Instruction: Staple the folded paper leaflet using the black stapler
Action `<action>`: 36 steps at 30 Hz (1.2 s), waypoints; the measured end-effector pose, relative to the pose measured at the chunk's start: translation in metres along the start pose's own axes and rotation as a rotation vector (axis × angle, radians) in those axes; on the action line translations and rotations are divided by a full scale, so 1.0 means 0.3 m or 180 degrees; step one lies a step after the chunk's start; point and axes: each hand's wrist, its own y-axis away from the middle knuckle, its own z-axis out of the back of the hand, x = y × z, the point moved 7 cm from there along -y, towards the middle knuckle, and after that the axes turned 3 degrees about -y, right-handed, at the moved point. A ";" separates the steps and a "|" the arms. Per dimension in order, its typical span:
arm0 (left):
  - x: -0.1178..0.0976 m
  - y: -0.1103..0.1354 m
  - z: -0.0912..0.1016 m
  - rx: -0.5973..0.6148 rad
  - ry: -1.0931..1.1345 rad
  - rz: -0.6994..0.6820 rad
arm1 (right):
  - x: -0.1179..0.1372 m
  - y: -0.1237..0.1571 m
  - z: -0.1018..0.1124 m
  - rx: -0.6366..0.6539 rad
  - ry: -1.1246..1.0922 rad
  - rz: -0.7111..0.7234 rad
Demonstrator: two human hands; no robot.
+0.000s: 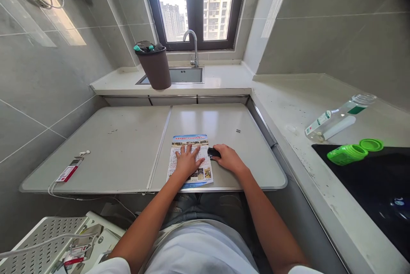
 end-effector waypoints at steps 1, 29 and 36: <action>-0.002 0.001 0.002 -0.0020 0.0004 -0.0048 | 0.000 -0.008 0.002 -0.0029 0.0035 -0.0019; 0.005 0.017 -0.075 -0.0001 0.0323 -0.0611 | 0.135 -0.181 -0.119 0.0304 0.1099 -0.1038; 0.007 0.017 -0.078 0.0054 0.0333 -0.0596 | 0.146 -0.187 -0.124 0.0383 0.1260 -0.1109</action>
